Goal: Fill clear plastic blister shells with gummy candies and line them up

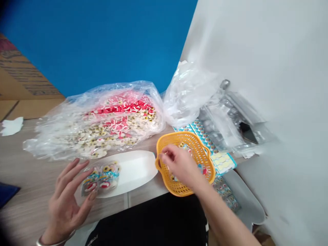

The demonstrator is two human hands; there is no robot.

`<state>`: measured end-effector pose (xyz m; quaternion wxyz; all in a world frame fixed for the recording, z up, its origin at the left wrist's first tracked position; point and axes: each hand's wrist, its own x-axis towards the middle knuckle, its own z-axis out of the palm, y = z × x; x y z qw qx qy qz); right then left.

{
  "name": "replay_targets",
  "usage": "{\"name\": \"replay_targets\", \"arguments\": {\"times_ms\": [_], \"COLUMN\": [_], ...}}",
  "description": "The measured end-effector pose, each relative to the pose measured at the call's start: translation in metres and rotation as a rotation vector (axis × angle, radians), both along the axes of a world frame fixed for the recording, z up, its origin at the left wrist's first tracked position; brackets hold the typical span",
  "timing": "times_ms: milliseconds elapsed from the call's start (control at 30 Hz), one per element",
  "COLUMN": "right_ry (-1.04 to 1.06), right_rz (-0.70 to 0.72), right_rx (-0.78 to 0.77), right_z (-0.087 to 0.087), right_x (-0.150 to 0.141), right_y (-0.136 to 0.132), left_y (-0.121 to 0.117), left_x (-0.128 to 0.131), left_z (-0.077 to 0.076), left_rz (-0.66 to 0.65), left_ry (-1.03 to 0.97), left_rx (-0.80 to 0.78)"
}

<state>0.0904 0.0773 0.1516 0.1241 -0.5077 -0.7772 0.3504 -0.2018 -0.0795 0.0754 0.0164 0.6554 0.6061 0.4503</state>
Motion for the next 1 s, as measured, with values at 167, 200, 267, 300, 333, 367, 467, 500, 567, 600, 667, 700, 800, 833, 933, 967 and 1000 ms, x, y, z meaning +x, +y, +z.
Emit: {"name": "replay_targets", "arguments": {"times_ms": [167,200,267,300,333,367,467,500,567,600,667,700,800,833,933,967,1000], "right_ry": [-0.705,-0.731,-0.720,-0.715,-0.710,-0.700,-0.657,-0.640,-0.608,-0.594,-0.568,-0.555,-0.503,-0.475,-0.369,-0.331,-0.293], "right_rz": [-0.079,-0.056,-0.014,0.001,0.013,0.023,0.040,0.043,0.046,0.047,0.043,0.035,-0.008,-0.023,-0.049,-0.051,-0.053], "right_rx": [0.150,0.142,0.136,0.138,0.142,0.147,0.149,0.147,0.142,0.142,0.145,0.146,0.146,0.146,0.146,0.144,0.140], "right_z": [-0.034,-0.043,-0.057,-0.062,-0.066,-0.068,-0.073,-0.074,-0.075,-0.076,-0.076,-0.076,-0.073,-0.072,-0.066,-0.064,-0.062], "right_x": [0.073,0.077,0.078,0.076,0.075,0.074,0.074,0.074,0.076,0.075,0.074,0.074,0.074,0.076,0.084,0.087,0.088], "right_y": [0.069,0.075,0.080,0.080,0.079,0.078,0.077,0.077,0.075,0.073,0.069,0.067,0.068,0.070,0.078,0.080,0.080], "left_y": [0.017,0.020,0.026,0.028,0.030,0.032,0.038,0.039,0.043,0.045,0.051,0.054,0.069,0.076,0.098,0.105,0.113], "left_x": [0.065,0.077,0.099,0.109,0.117,0.124,0.139,0.142,0.146,0.148,0.152,0.154,0.166,0.172,0.194,0.202,0.210], "left_z": [0.020,0.021,0.022,0.023,0.023,0.023,0.021,0.020,0.018,0.018,0.018,0.020,0.030,0.034,0.046,0.048,0.049], "left_rz": [-0.123,-0.168,-0.257,-0.294,-0.324,-0.348,-0.378,-0.381,-0.382,-0.380,-0.373,-0.364,-0.342,-0.332,-0.270,-0.248,-0.234], "left_ry": [-0.034,-0.015,0.023,0.033,0.037,0.037,0.019,0.005,-0.046,-0.090,-0.213,-0.295,-0.680,-0.853,-1.408,-1.571,-1.707], "left_rx": [0.077,0.085,0.083,0.071,0.057,0.040,-0.025,-0.049,-0.096,-0.122,-0.181,-0.215,-0.374,-0.445,-0.610,-0.639,-0.659]}}
